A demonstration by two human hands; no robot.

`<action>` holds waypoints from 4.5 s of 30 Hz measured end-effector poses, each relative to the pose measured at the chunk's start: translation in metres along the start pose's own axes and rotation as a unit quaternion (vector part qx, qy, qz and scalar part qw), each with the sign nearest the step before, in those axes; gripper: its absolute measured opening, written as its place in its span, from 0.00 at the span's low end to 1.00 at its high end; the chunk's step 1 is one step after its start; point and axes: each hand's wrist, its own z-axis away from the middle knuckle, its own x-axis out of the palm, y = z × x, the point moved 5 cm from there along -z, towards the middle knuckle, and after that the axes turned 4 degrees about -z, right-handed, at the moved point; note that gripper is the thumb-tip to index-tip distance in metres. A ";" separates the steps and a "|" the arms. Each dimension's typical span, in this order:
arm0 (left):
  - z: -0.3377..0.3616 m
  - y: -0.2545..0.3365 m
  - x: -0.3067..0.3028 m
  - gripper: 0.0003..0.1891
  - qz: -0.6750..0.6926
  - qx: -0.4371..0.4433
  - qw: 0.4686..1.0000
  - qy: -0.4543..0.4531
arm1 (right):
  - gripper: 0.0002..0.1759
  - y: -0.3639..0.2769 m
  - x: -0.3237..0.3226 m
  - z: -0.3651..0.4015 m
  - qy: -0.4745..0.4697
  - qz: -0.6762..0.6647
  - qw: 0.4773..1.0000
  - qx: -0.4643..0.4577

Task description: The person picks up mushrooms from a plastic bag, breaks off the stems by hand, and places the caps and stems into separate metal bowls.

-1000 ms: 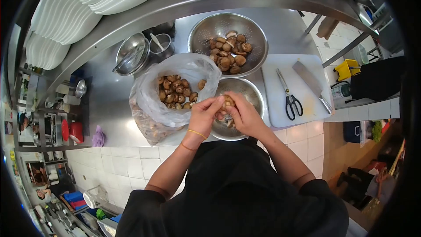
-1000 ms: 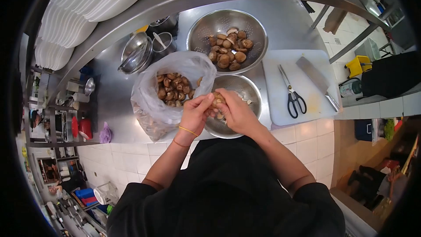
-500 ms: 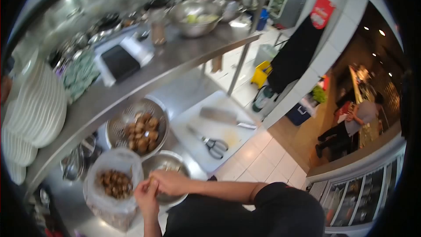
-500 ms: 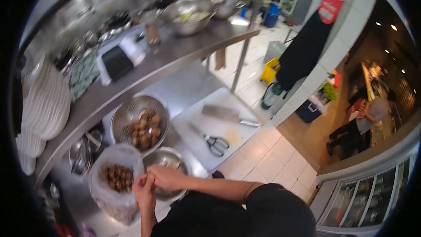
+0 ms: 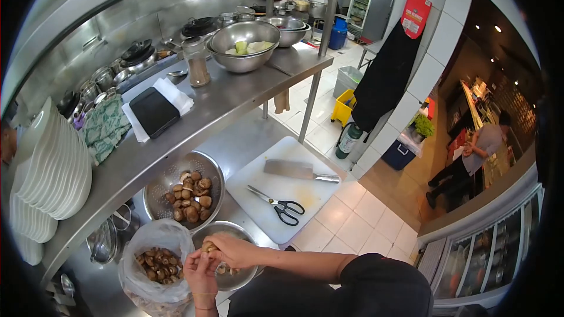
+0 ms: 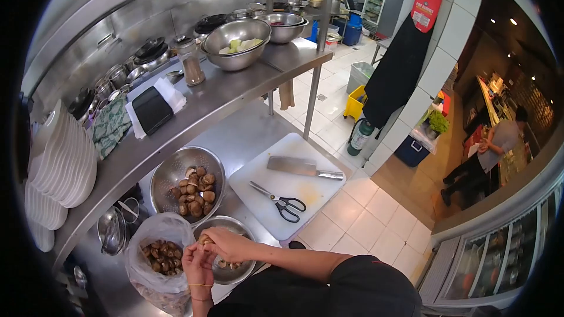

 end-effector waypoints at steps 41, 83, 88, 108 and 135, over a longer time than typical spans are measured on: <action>-0.014 0.002 -0.001 0.11 -0.166 0.043 0.985 -0.001 | 0.11 -0.001 0.006 -0.015 0.030 -0.022 0.999 0.030; 0.013 0.020 -0.031 0.08 -0.174 0.004 0.984 0.028 | 0.17 -0.009 0.033 -0.002 -0.141 0.004 0.990 0.024; 0.016 0.020 -0.027 0.07 -0.198 0.016 0.979 0.041 | 0.13 -0.006 0.042 0.002 -0.094 0.006 0.995 -0.022; 0.014 0.008 -0.022 0.06 0.000 0.030 0.999 0.045 | 0.19 -0.015 0.010 0.001 -0.078 -0.069 0.985 0.135; 0.018 0.018 -0.015 0.05 0.035 0.091 0.990 0.101 | 0.18 -0.030 0.015 -0.021 -0.033 -0.049 0.998 0.013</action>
